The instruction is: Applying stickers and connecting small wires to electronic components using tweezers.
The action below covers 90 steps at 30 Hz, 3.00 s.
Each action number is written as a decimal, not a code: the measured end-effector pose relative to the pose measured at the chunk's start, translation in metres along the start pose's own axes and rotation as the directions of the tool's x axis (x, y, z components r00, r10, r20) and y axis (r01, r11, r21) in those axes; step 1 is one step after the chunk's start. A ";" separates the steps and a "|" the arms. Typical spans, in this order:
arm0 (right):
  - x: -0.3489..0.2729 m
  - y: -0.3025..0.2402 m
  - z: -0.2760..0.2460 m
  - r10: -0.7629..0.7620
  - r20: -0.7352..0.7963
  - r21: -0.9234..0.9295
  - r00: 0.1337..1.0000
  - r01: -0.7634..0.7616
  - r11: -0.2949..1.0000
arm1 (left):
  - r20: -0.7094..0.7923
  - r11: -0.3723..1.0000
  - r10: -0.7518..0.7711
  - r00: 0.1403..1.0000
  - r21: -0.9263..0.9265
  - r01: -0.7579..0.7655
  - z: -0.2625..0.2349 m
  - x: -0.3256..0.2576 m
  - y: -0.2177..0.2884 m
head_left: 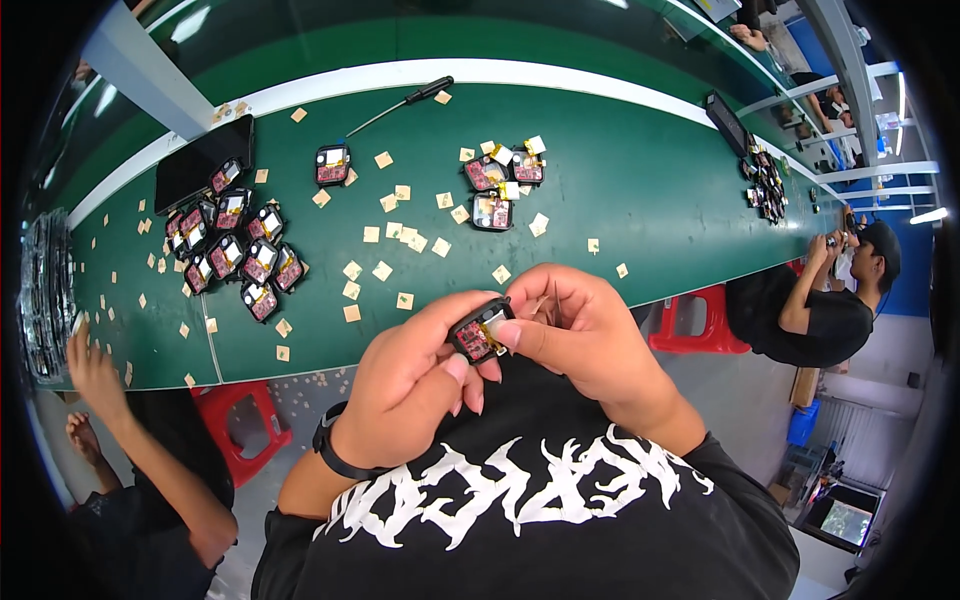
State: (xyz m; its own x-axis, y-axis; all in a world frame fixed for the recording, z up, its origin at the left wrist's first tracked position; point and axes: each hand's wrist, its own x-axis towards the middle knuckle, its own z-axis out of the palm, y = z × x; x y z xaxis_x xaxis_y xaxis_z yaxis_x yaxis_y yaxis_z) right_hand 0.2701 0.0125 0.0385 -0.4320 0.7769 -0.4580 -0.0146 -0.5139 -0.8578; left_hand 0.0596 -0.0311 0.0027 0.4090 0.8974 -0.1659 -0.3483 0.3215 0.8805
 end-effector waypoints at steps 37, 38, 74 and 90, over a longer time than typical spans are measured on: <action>-0.006 0.051 -0.021 -0.024 0.263 0.272 0.965 -0.050 0.961 | -0.076 0.997 -0.015 0.997 0.068 0.020 -0.050 0.012 0.004; -0.012 0.051 -0.019 0.058 0.268 0.032 0.962 -0.069 0.997 | -0.074 0.997 -0.019 0.997 0.068 0.024 -0.049 0.012 0.005; 0.013 -0.022 -0.006 -0.485 0.724 -0.653 0.491 0.713 -0.255 | -0.152 0.987 -0.063 0.986 0.138 0.085 -0.017 0.000 0.013; 0.015 -0.021 -0.010 -0.441 0.825 -0.523 0.353 0.773 -0.359 | -0.098 0.982 -0.027 0.995 0.184 0.045 -0.018 -0.006 0.009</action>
State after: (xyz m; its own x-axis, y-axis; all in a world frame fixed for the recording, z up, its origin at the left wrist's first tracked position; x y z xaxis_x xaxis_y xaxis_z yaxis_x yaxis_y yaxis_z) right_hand 0.2726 0.0386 0.0476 -0.8900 0.2004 0.4095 0.1424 0.9755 -0.1679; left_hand 0.0392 -0.0279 0.0042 0.3333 0.9137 -0.2326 -0.1688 0.3006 0.9387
